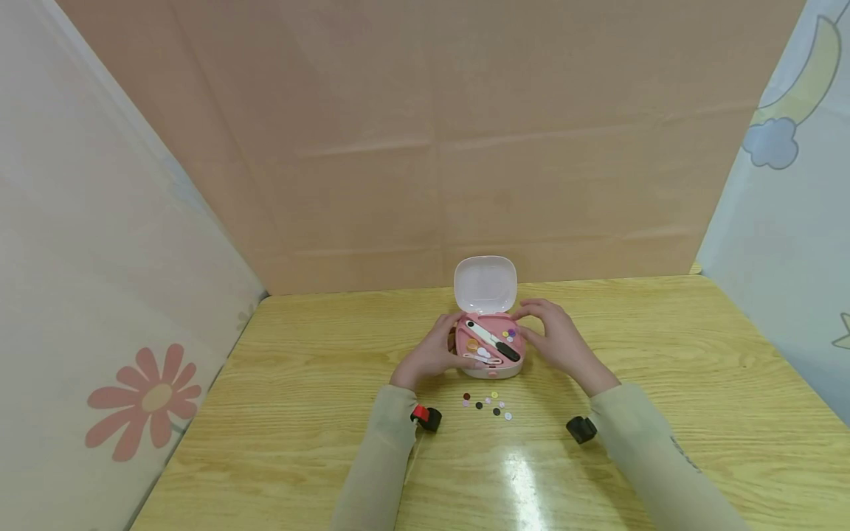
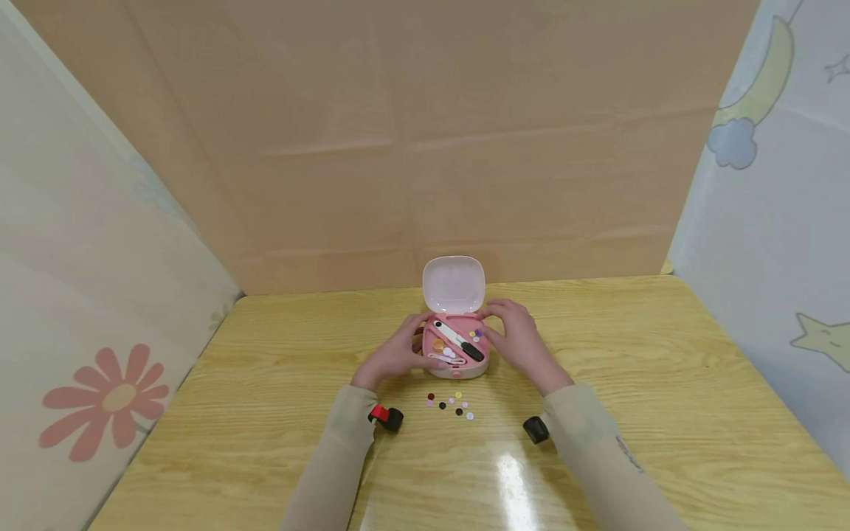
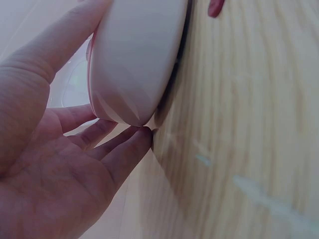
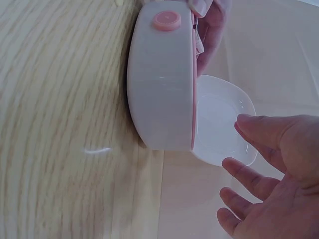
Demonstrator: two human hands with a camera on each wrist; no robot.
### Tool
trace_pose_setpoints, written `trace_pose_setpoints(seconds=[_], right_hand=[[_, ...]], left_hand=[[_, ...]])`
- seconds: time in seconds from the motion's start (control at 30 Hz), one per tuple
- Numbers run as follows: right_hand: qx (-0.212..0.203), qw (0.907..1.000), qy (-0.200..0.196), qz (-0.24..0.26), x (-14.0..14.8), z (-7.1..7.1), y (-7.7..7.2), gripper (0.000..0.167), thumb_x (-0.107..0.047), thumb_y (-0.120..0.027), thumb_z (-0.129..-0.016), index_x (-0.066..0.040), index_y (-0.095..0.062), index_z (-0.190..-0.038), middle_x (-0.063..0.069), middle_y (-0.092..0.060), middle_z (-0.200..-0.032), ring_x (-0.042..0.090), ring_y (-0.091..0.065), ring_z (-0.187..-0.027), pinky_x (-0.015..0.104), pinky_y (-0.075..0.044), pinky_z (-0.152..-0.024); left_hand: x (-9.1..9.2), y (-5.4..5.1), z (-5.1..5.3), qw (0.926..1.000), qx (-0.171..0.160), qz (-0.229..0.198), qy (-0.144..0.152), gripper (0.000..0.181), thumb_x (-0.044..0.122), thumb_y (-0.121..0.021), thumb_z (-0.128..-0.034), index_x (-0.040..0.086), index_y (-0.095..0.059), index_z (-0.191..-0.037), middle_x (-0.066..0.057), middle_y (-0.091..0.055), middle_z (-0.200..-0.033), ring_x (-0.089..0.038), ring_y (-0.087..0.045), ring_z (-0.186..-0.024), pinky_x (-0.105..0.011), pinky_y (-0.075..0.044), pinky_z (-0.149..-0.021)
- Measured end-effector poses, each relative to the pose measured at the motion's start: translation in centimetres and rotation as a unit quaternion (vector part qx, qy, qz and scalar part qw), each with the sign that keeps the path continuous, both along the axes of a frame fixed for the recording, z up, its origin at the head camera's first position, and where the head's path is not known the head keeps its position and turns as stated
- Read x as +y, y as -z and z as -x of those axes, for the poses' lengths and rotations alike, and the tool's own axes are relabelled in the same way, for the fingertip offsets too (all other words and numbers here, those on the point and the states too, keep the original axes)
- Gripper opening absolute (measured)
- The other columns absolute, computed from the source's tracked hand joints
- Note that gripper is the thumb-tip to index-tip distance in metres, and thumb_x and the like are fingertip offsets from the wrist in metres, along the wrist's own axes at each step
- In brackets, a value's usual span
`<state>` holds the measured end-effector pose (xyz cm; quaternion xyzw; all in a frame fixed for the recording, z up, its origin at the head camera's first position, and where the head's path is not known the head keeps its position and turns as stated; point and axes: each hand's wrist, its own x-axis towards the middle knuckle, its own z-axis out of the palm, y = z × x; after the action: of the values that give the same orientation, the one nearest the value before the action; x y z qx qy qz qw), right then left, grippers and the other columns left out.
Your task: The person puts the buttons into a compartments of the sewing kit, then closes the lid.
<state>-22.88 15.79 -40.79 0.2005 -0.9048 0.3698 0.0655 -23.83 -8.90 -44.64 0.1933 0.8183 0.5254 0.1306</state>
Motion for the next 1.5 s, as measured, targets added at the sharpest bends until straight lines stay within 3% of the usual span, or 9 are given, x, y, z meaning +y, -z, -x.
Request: trace_pose_setpoints(seconds=[0.4,0.73,1.03,1.3,1.5], right_hand=[[0.011,0.9998,-0.017,-0.004,0.3,-0.9,0.0,0.018,-0.002,-0.067,-0.088,0.000,-0.067,-0.106,0.027,-0.050,-0.131,0.048,-0.040,-0.123,0.063,-0.027,-0.102],[0.013,0.9994,-0.027,-0.015,0.8,-1.9,0.7,0.019,-0.007,-0.067,-0.089,-0.001,-0.067,-0.107,0.026,-0.049,-0.132,0.048,-0.038,-0.124,0.064,-0.026,-0.102],[0.012,0.9992,-0.029,-0.024,1.0,-2.8,0.5,0.018,-0.005,-0.069,-0.087,-0.004,-0.068,-0.105,0.028,-0.048,-0.132,0.051,-0.036,-0.124,0.067,-0.023,-0.101],[0.015,0.9992,-0.027,-0.027,1.0,-3.7,0.5,0.019,-0.004,-0.070,-0.086,-0.005,-0.068,-0.105,0.028,-0.048,-0.132,0.051,-0.035,-0.126,0.067,-0.023,-0.102],[-0.006,0.9996,-0.019,-0.021,1.2,-4.3,0.8,0.020,-0.008,-0.069,-0.088,-0.004,-0.067,-0.108,0.028,-0.047,-0.133,0.051,-0.037,-0.124,0.067,-0.025,-0.100]], left_hand=[[0.0,0.4,0.0,1.0000,0.001,0.004,-0.005,0.094,0.022,-0.086,-0.0713,0.024,-0.032,-0.148,0.002,-0.036,-0.132,-0.019,-0.042,-0.123,-0.030,-0.038,-0.102],[0.0,0.5,0.0,1.0000,-0.001,-0.002,0.000,0.094,0.020,-0.086,-0.0718,0.021,-0.031,-0.149,0.002,-0.037,-0.129,-0.018,-0.043,-0.122,-0.026,-0.039,-0.100],[-0.1,0.6,0.0,1.0000,-0.008,-0.005,-0.003,0.094,0.019,-0.085,-0.0728,0.020,-0.030,-0.149,0.003,-0.036,-0.130,-0.017,-0.044,-0.123,-0.026,-0.040,-0.100],[0.0,0.3,-0.1,0.9999,0.008,-0.006,0.005,0.093,0.016,-0.085,-0.0736,0.017,-0.030,-0.149,-0.002,-0.035,-0.132,-0.021,-0.043,-0.124,-0.028,-0.040,-0.100],[0.0,0.2,-0.1,0.9999,0.010,-0.005,0.006,0.092,0.015,-0.084,-0.0739,0.017,-0.031,-0.149,-0.004,-0.035,-0.132,-0.022,-0.044,-0.123,-0.031,-0.040,-0.101]])
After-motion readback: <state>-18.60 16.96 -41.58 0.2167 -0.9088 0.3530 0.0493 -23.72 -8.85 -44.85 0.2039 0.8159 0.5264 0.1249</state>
